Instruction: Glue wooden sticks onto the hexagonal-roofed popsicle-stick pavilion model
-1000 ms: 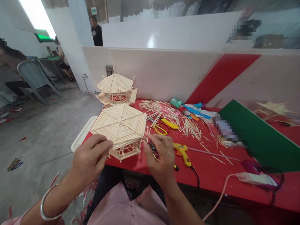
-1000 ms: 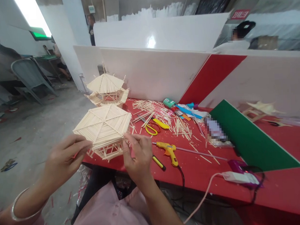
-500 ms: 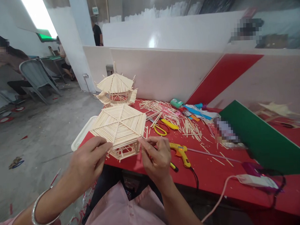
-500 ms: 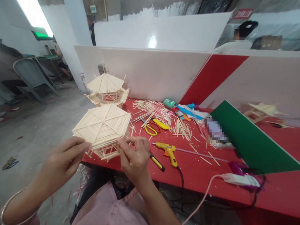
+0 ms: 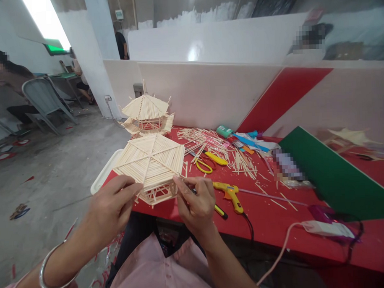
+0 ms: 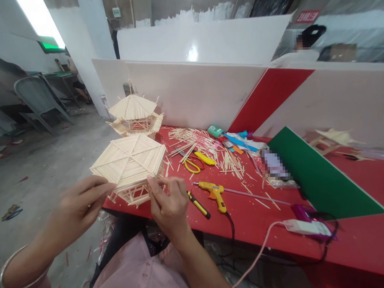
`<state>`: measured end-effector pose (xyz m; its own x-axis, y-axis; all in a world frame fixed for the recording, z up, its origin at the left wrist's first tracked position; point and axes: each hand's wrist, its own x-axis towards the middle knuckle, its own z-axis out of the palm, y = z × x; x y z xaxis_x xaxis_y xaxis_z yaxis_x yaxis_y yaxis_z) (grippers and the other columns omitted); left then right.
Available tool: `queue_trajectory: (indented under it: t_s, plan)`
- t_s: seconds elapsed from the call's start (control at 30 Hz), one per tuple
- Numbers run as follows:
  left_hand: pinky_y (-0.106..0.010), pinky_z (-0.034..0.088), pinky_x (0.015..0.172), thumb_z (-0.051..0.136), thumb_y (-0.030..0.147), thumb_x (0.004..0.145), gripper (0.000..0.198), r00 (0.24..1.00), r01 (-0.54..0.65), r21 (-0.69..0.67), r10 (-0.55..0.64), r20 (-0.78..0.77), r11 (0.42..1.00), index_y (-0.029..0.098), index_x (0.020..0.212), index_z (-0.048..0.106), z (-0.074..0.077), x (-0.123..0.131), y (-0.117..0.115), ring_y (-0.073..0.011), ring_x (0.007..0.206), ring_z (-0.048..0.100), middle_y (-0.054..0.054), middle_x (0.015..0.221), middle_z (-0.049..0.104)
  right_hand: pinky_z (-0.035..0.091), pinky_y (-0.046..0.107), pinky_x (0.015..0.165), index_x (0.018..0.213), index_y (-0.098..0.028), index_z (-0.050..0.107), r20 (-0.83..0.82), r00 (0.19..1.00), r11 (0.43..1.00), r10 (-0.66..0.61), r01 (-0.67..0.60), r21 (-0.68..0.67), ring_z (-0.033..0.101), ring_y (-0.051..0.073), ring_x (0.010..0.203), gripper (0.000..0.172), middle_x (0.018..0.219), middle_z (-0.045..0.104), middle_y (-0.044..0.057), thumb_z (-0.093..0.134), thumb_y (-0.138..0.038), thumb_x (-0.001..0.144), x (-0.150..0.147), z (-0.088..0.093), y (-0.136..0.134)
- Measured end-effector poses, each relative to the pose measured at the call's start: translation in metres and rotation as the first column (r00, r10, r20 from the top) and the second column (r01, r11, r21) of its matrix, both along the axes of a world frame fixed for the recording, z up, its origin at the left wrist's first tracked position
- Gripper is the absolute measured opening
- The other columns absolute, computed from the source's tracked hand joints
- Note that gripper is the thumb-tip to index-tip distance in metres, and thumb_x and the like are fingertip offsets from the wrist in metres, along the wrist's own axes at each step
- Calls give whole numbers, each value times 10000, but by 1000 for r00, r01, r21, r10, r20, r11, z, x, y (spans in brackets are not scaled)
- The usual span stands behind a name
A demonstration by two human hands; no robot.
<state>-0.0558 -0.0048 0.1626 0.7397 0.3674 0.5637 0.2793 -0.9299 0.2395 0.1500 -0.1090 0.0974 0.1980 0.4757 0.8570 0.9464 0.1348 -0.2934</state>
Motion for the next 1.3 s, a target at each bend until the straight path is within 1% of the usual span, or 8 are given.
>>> queue_trajectory:
  t_s: [0.17, 0.4, 0.6, 0.7, 0.8, 0.93, 1.1, 1.3]
  plan:
    - [-222, 514, 702, 487, 69, 902, 259, 1000, 6, -16, -6, 11, 1000, 163, 1053, 676, 1, 3, -3, -133, 811, 636, -64, 930, 657, 456, 338, 768, 1317, -283, 608, 15, 1000, 1000, -24, 24, -9, 534, 190, 862, 503, 908, 618, 57, 602, -90, 853, 0, 0, 1]
    - [-207, 534, 722, 504, 87, 905, 264, 999, -11, -47, 13, 40, 999, 192, 1073, 678, -2, -1, -4, -127, 836, 661, -52, 967, 678, 472, 351, 802, 1359, -296, 563, 13, 1000, 999, 9, -9, -36, 547, 192, 897, 552, 960, 623, 60, 601, -86, 851, -3, -5, 3]
    - [-186, 531, 702, 502, 67, 897, 261, 999, -11, -2, 11, 52, 1000, 178, 1047, 684, 0, -1, -5, -113, 812, 667, -51, 944, 686, 477, 354, 811, 1362, -308, 563, -9, 1000, 999, 9, -9, -49, 542, 192, 905, 567, 967, 624, 59, 611, -82, 844, -2, -9, 4]
    - [-203, 540, 706, 529, 115, 908, 206, 998, -49, 11, 49, 49, 999, 184, 1014, 692, -3, -3, -4, -125, 804, 676, -47, 938, 701, 478, 348, 798, 1362, -317, 563, -17, 1000, 999, 6, -6, -51, 537, 192, 898, 566, 964, 620, 57, 611, -89, 847, -3, -8, 4]
    - [-217, 548, 713, 565, 165, 913, 165, 995, -96, 23, 95, 44, 995, 199, 1010, 693, -8, -5, -3, -134, 801, 689, -37, 950, 718, 473, 346, 788, 1357, -299, 566, -10, 1000, 999, 15, -16, -37, 530, 194, 885, 573, 949, 618, 56, 625, -73, 834, -3, -7, 5]
    - [-206, 545, 718, 579, 180, 916, 142, 992, -110, 24, 108, 67, 994, 191, 1008, 687, -11, -5, -5, -124, 785, 691, -30, 937, 721, 469, 350, 797, 1365, -299, 559, -10, 1000, 999, 16, -16, -44, 534, 196, 894, 576, 959, 622, 58, 620, -76, 838, -3, -7, 5]
    - [-203, 548, 736, 589, 185, 912, 128, 990, -112, 10, 110, 91, 994, 181, 970, 703, -9, -2, -5, -123, 790, 692, -33, 915, 724, 474, 343, 791, 1378, -312, 550, -8, 1000, 999, 5, -6, -47, 538, 189, 881, 582, 947, 619, 55, 608, -86, 845, -3, -9, 5]
    - [-208, 559, 713, 561, 162, 920, 156, 989, -103, -1, 103, 105, 995, 184, 951, 712, -3, 3, -4, -125, 777, 695, -43, 904, 730, 475, 345, 784, 1376, -319, 553, -9, 1000, 999, 13, -13, -46, 540, 191, 872, 578, 937, 625, 56, 612, -94, 846, -1, -9, 6]
